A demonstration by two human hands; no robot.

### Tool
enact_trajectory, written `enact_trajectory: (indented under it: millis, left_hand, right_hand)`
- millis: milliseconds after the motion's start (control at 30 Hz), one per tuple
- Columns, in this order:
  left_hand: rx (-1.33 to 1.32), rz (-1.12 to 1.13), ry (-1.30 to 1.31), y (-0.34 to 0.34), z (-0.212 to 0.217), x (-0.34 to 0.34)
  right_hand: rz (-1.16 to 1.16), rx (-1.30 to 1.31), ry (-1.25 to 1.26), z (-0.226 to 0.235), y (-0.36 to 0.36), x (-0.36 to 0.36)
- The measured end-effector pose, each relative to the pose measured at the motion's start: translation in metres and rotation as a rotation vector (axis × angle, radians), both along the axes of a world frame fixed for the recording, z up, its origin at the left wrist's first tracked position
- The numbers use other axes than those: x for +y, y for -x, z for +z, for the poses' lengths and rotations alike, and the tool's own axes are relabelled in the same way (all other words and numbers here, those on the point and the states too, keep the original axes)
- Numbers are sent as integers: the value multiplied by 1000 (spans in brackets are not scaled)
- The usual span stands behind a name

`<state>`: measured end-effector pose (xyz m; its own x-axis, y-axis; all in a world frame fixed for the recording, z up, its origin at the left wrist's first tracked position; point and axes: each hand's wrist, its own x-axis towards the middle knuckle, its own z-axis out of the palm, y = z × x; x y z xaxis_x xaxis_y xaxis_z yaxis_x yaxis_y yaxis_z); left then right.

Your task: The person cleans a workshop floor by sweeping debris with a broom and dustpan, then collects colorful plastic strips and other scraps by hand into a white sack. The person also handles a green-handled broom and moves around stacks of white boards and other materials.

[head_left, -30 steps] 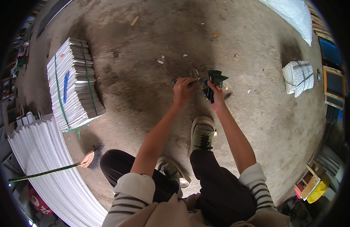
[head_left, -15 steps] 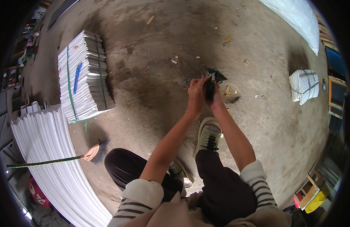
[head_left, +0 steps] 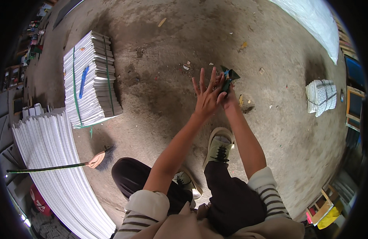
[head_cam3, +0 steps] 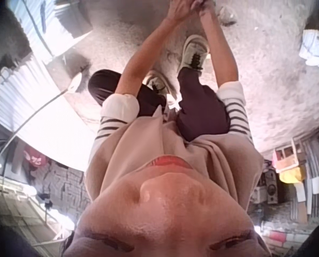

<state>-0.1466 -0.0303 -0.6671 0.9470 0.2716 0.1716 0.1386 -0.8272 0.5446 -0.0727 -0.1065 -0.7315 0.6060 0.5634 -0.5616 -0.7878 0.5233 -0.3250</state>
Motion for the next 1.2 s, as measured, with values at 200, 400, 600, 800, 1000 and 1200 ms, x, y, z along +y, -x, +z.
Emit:
enact_trajectory:
  millis: [200, 400, 600, 800, 1000, 1200]
  left_hand:
    - [-64, -13, 181, -17, 39, 24]
    - [-164, 133, 354, -58, 137, 47]
    - [-148, 188, 515, -116, 289, 65]
    - [-91, 192, 565, -178, 423, 94]
    - [-141, 121, 601, -264, 485, 136]
    - [-117, -66, 619, -392, 497, 178]
  right_hand:
    - [59, -25, 89, 64, -36, 2]
    - [-17, 4, -231, 185, -92, 12]
    - [-128, 48, -350, 309, -141, 7]
    - [-247, 33, -337, 436, -186, 21]
    - [-303, -17, -341, 503, -258, 50]
    - [-443, -42, -113, 516, -346, 80]
